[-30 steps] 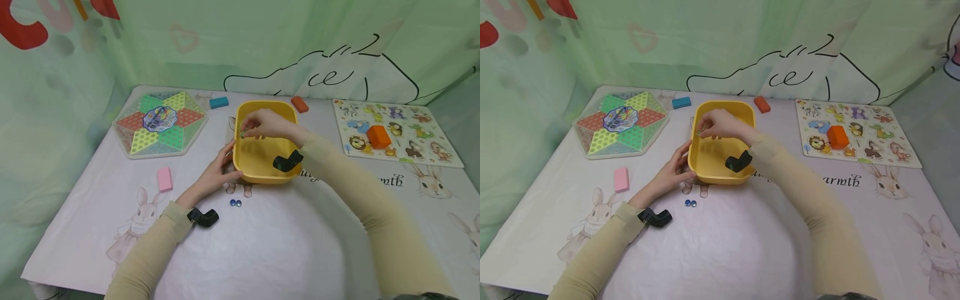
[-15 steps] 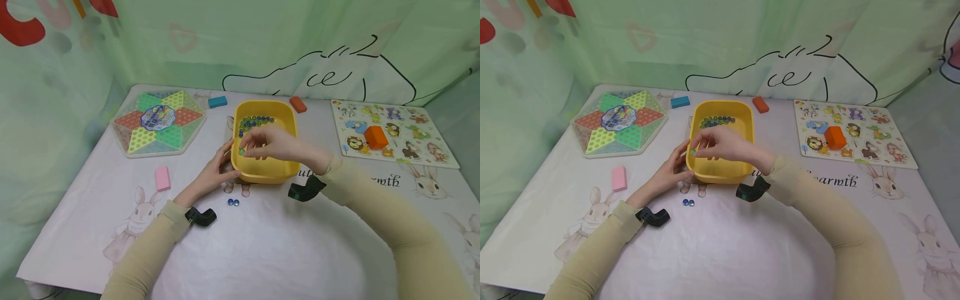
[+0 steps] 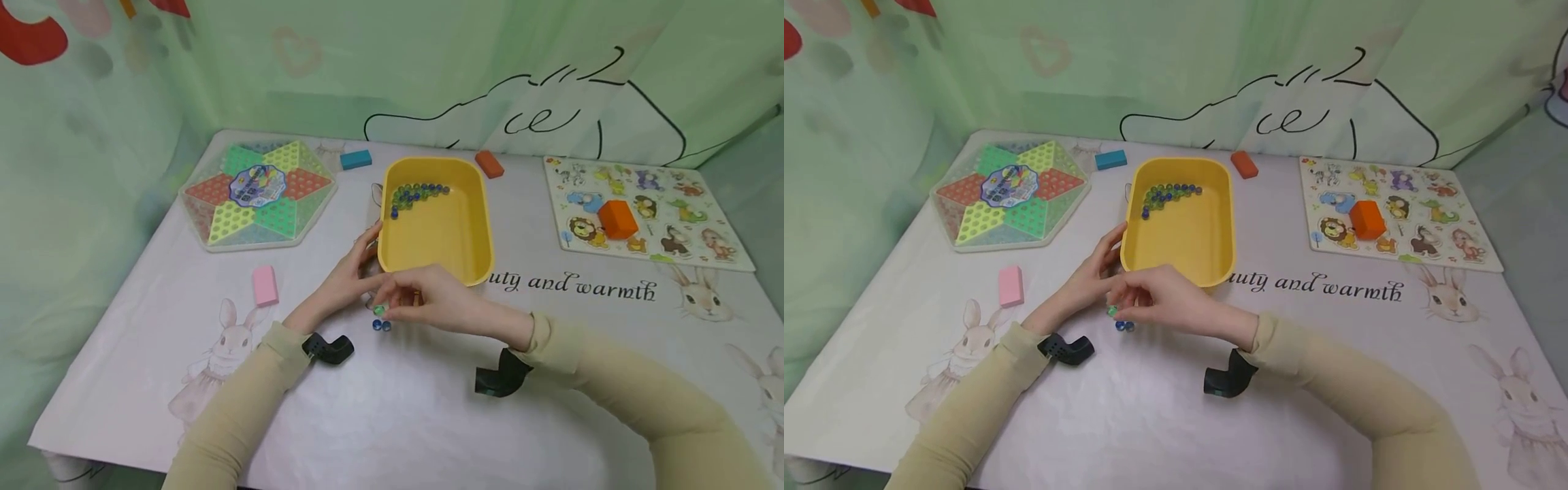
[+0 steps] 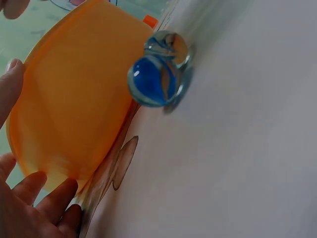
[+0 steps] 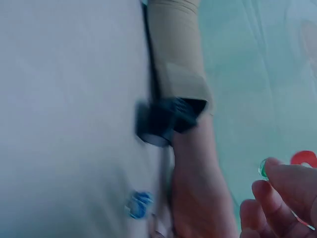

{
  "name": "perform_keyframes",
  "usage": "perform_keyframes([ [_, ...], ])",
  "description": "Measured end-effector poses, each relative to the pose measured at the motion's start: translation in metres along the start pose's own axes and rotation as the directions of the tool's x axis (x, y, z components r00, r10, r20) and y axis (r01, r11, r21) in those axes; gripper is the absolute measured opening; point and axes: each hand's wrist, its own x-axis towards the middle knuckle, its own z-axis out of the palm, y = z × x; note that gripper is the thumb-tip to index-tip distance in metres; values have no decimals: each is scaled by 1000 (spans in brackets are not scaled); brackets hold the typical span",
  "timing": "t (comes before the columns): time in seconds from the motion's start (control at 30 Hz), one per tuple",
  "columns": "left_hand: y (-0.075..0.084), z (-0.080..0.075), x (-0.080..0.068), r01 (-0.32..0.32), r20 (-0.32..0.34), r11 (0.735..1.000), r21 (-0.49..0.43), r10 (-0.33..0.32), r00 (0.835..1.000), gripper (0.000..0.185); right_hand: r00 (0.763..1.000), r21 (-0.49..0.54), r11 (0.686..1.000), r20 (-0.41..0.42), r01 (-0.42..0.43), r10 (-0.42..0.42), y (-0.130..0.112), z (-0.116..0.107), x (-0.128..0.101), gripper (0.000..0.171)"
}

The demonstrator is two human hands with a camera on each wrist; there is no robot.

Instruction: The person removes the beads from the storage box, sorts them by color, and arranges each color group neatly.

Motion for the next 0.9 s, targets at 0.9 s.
perform_keyframes([
  [0.9,0,1,0,18,-16,1000,-7,-18,1000,83,993,-218,969,11,-114,119,23,67,-17,10],
])
